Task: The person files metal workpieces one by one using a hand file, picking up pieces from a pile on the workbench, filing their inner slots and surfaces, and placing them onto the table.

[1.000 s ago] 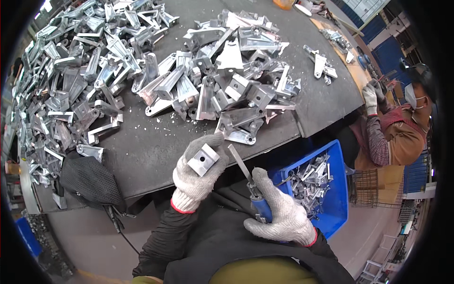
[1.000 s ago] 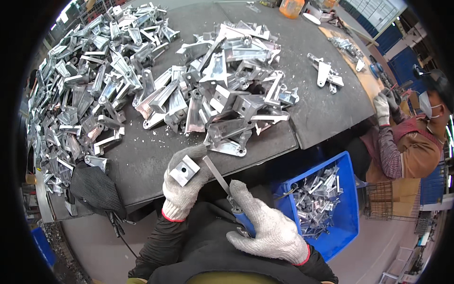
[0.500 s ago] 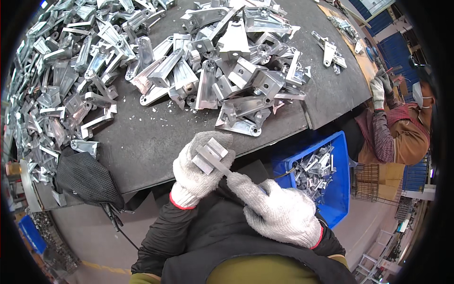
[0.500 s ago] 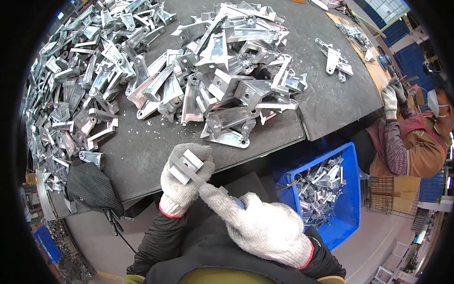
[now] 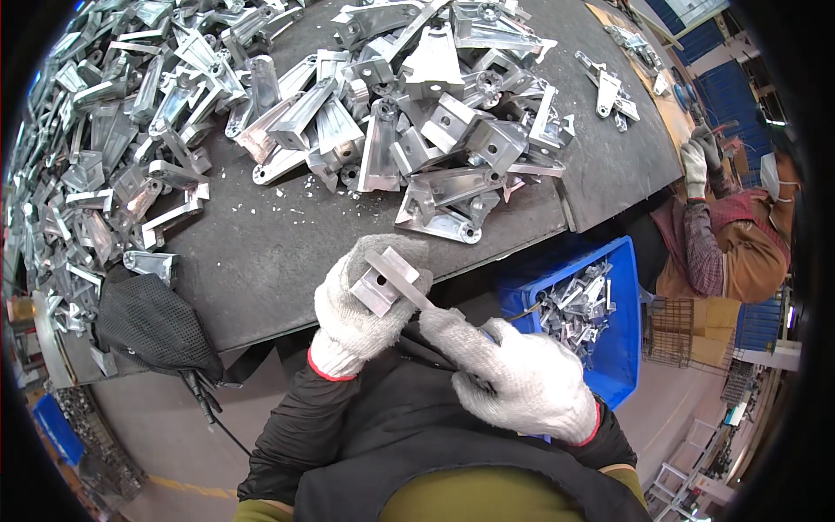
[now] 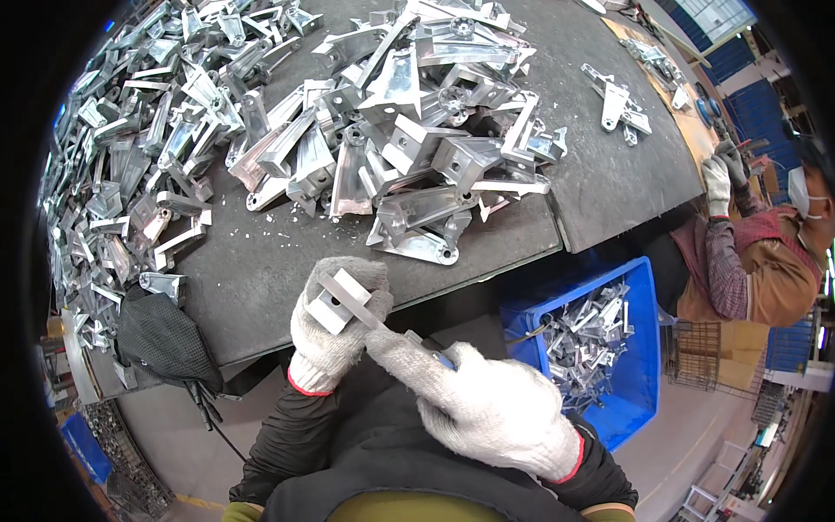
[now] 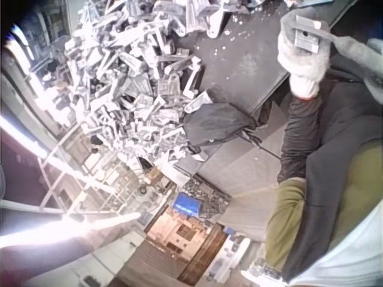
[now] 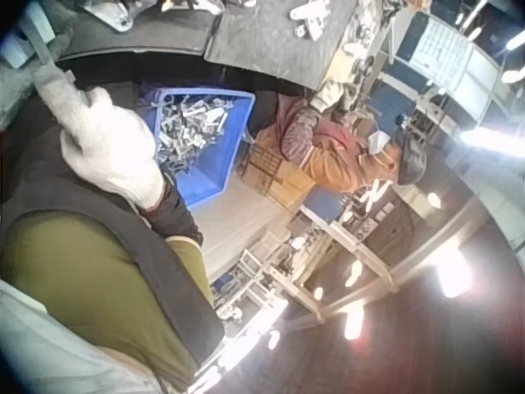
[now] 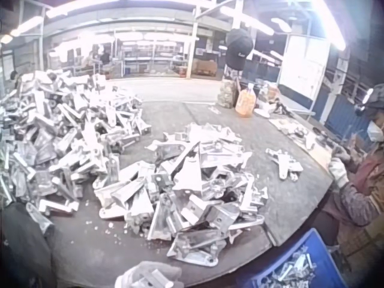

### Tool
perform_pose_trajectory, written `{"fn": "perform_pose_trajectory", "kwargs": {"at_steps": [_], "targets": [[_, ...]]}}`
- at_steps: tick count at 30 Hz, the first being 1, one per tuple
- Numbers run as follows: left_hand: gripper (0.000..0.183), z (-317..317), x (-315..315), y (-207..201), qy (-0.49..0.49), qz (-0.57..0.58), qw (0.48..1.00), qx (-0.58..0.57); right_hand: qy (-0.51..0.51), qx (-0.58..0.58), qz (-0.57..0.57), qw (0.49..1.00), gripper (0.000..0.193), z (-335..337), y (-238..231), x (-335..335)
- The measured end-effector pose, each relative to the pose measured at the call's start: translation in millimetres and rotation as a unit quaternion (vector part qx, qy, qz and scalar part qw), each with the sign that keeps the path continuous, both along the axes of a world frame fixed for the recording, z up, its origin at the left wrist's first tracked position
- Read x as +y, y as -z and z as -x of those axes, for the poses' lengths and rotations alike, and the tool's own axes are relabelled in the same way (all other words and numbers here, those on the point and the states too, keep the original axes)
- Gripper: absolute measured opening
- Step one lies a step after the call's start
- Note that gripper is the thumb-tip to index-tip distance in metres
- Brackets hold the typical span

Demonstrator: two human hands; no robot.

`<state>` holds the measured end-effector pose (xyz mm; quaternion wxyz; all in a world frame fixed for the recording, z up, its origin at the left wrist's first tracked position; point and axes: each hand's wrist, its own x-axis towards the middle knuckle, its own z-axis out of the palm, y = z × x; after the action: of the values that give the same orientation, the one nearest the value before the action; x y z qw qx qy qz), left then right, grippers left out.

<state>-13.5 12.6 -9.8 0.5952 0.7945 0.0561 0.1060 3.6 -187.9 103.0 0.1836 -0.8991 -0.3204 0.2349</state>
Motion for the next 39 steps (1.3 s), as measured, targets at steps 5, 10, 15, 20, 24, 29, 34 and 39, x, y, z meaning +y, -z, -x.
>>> {"fn": "perform_pose_trajectory", "kwargs": {"at_steps": [5, 10, 15, 20, 24, 29, 34, 39], "targets": [[0.036, -1, -5, -6, -0.013, 0.052, 0.998, 0.024, -0.022, 0.242, -0.119, 0.963, 0.075, -4, 16, -15], [0.034, -2, -4, -7, -0.008, 0.052, 0.998, 0.025, -0.009, 0.432, -0.198, 0.880, 0.083, -19, 12, -14], [0.035, -2, -4, -3, -0.012, 0.030, 0.999, 0.008, 0.030, 0.433, -0.205, 0.878, 0.082, -17, 14, -15], [0.035, -2, -4, 1, -0.008, 0.078, 0.997, 0.006, -0.021, 0.352, -0.226, 0.908, 0.081, -11, 21, -18], [0.037, 0, -1, 4, 0.000, 0.070, 0.997, 0.023, 0.016, 0.197, -0.066, 0.978, 0.073, -10, 2, -12], [0.040, -2, -3, 1, -0.012, 0.071, 0.997, 0.024, -0.023, 0.081, 0.038, 0.996, 0.067, -2, -6, 0], [0.041, -4, -2, 0, 0.001, 0.035, 0.999, 0.021, -0.004, 0.100, 0.026, 0.995, 0.068, -3, -5, -4], [0.035, -6, -3, 5, -0.031, 0.032, 0.998, -0.038, 0.028, 0.135, -0.011, 0.990, 0.070, -5, -6, -1]]}}
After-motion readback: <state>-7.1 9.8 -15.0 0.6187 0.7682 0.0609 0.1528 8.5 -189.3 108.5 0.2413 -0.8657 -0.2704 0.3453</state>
